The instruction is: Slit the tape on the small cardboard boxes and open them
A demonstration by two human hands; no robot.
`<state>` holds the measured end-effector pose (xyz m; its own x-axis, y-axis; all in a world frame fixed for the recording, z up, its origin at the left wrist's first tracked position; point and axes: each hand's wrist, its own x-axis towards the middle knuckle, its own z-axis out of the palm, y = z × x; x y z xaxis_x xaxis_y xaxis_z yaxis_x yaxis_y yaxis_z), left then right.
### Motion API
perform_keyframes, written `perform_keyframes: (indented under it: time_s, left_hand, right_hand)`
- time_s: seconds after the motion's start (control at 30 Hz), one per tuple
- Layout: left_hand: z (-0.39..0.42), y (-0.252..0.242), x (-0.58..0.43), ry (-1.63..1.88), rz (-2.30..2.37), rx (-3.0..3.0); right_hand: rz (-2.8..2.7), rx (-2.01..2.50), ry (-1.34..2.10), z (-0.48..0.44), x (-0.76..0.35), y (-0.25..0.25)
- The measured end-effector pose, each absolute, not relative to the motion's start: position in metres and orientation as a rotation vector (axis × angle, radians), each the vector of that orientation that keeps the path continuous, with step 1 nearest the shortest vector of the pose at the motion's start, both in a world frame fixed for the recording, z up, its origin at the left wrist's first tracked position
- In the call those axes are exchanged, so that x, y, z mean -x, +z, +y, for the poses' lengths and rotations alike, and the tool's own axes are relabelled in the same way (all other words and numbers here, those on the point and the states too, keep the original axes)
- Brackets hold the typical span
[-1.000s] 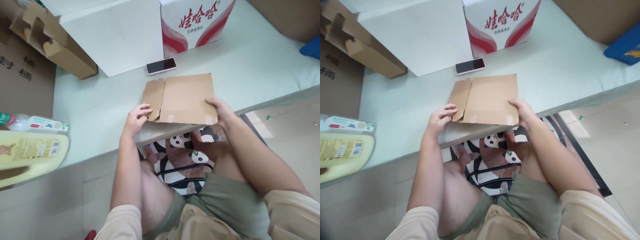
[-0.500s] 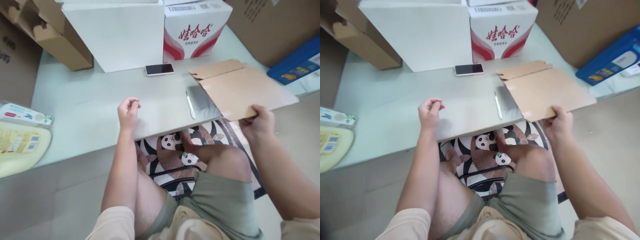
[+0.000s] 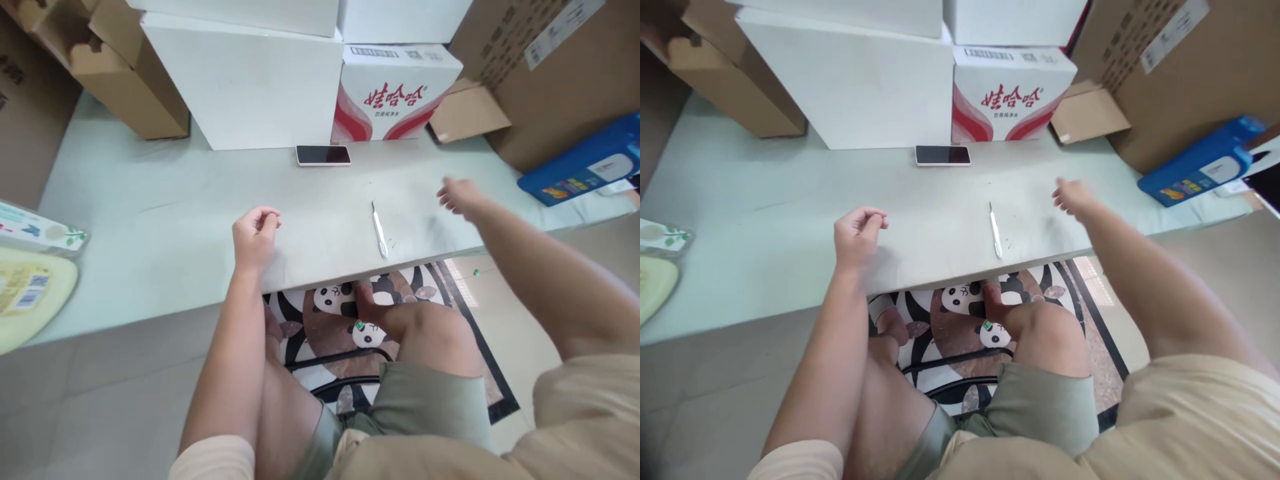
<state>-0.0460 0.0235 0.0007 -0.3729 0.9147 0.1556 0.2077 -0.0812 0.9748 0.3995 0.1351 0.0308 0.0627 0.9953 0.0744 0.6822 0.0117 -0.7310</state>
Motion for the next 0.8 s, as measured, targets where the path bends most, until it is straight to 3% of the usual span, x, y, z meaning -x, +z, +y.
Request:
perform_keyframes:
  time_s: [0.13,0.33,0.57,0.8]
  left_hand:
    - [0.022,0.004,0.046,1.538,1.528,-1.214]
    - [0.006,0.009,0.048,1.542,1.471,-1.211]
    - [-0.010,0.015,0.076,1.659,1.390,-1.079]
    - [-0.015,0.018,0.097,1.698,1.341,-0.907]
  right_hand:
    - [-1.832,2.088,0.695,0.074,-0.326,-0.006]
    - [-2.083,2.225,0.652,0.052,-0.259,0.010]
    - [-2.158,1.998,0.849,0.063,-0.185,0.043]
    - [-2.189,1.739,0.876,0.109,-0.044,0.053]
